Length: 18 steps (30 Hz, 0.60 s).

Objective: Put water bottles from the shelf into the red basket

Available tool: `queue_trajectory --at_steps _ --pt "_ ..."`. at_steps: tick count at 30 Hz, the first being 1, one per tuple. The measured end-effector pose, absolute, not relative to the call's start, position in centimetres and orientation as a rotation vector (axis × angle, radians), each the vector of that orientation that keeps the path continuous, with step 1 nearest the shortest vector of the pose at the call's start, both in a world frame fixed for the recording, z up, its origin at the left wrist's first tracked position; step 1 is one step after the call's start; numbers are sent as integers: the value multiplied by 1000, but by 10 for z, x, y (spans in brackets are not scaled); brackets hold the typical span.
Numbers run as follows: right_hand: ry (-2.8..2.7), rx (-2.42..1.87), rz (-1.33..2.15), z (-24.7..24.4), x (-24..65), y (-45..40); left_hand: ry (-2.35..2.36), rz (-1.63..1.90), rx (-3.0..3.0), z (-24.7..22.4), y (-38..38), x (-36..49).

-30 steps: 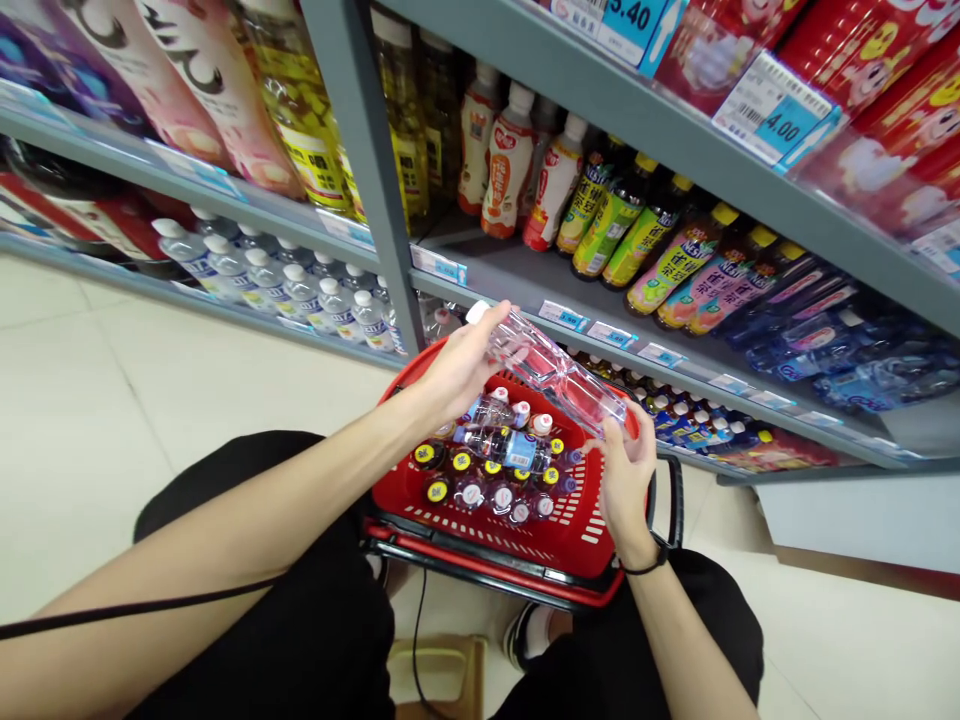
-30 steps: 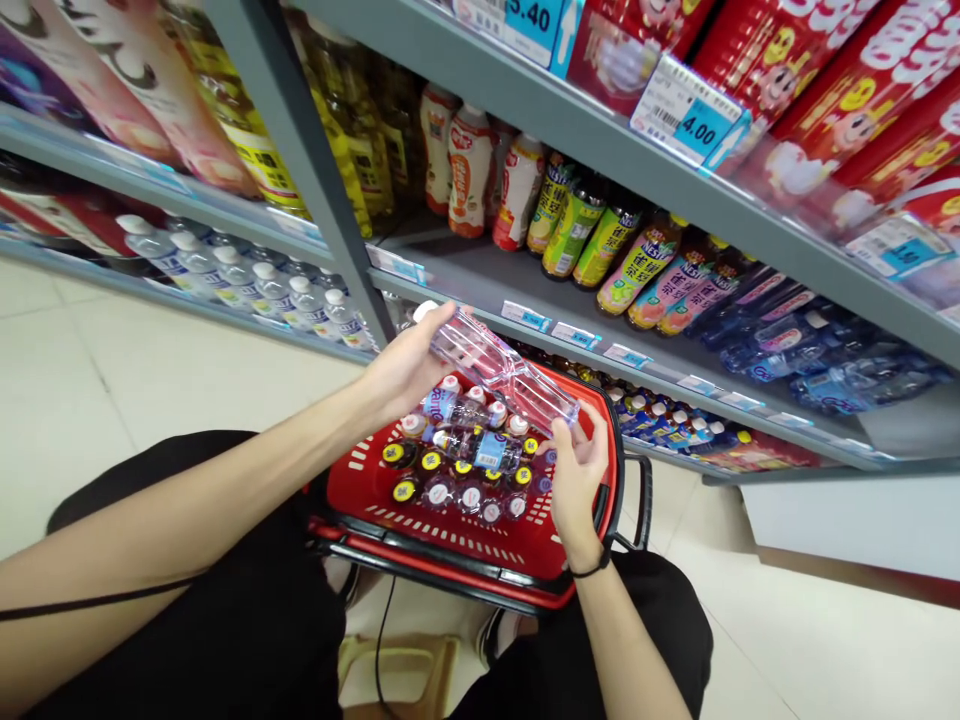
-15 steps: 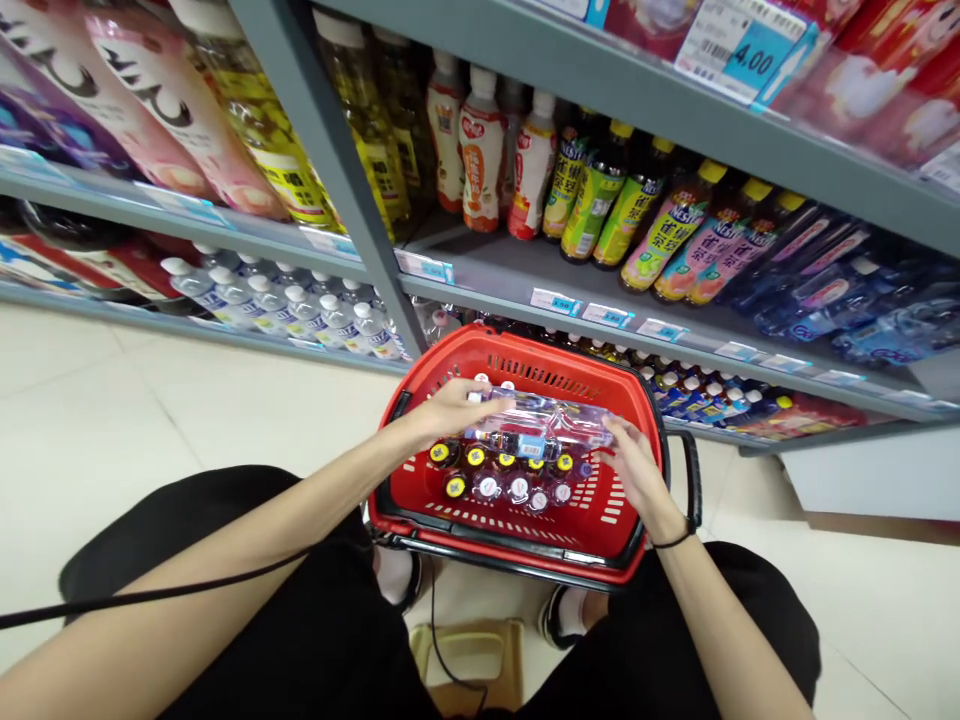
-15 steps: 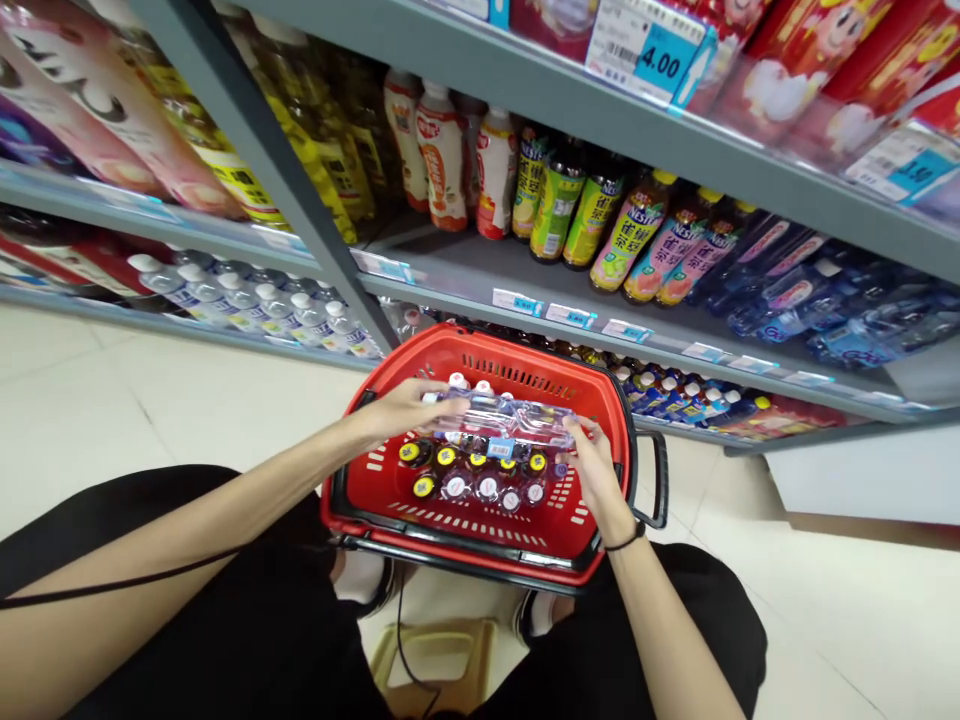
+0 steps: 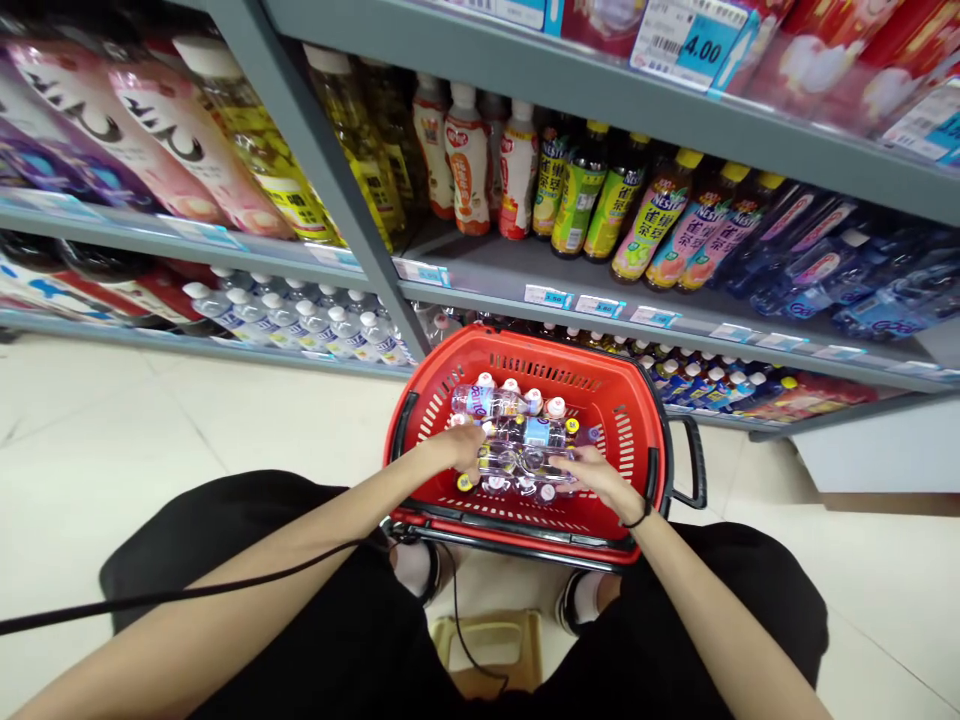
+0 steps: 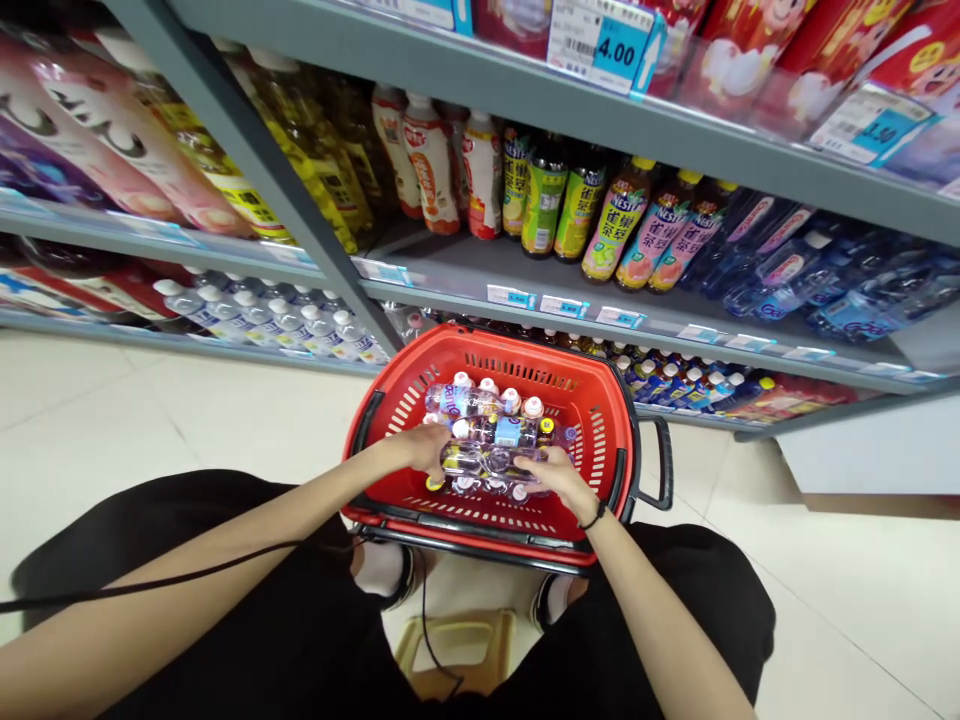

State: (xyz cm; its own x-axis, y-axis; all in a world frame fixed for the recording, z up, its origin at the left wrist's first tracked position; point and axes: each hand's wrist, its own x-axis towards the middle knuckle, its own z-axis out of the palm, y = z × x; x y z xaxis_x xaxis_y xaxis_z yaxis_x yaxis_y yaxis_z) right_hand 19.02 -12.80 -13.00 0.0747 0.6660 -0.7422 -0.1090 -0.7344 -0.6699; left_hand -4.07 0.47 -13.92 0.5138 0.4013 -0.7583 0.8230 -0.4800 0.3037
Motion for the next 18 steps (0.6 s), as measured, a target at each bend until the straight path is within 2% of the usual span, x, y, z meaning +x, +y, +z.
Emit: queue_trajectory --at_steps 11,18 --pt "-761 -1942 1712 -158 181 -128 985 -874 2078 -167 2 -45" --pt "-1186 -2192 1570 -160 186 -123 985 -917 2122 -164 1 -41"
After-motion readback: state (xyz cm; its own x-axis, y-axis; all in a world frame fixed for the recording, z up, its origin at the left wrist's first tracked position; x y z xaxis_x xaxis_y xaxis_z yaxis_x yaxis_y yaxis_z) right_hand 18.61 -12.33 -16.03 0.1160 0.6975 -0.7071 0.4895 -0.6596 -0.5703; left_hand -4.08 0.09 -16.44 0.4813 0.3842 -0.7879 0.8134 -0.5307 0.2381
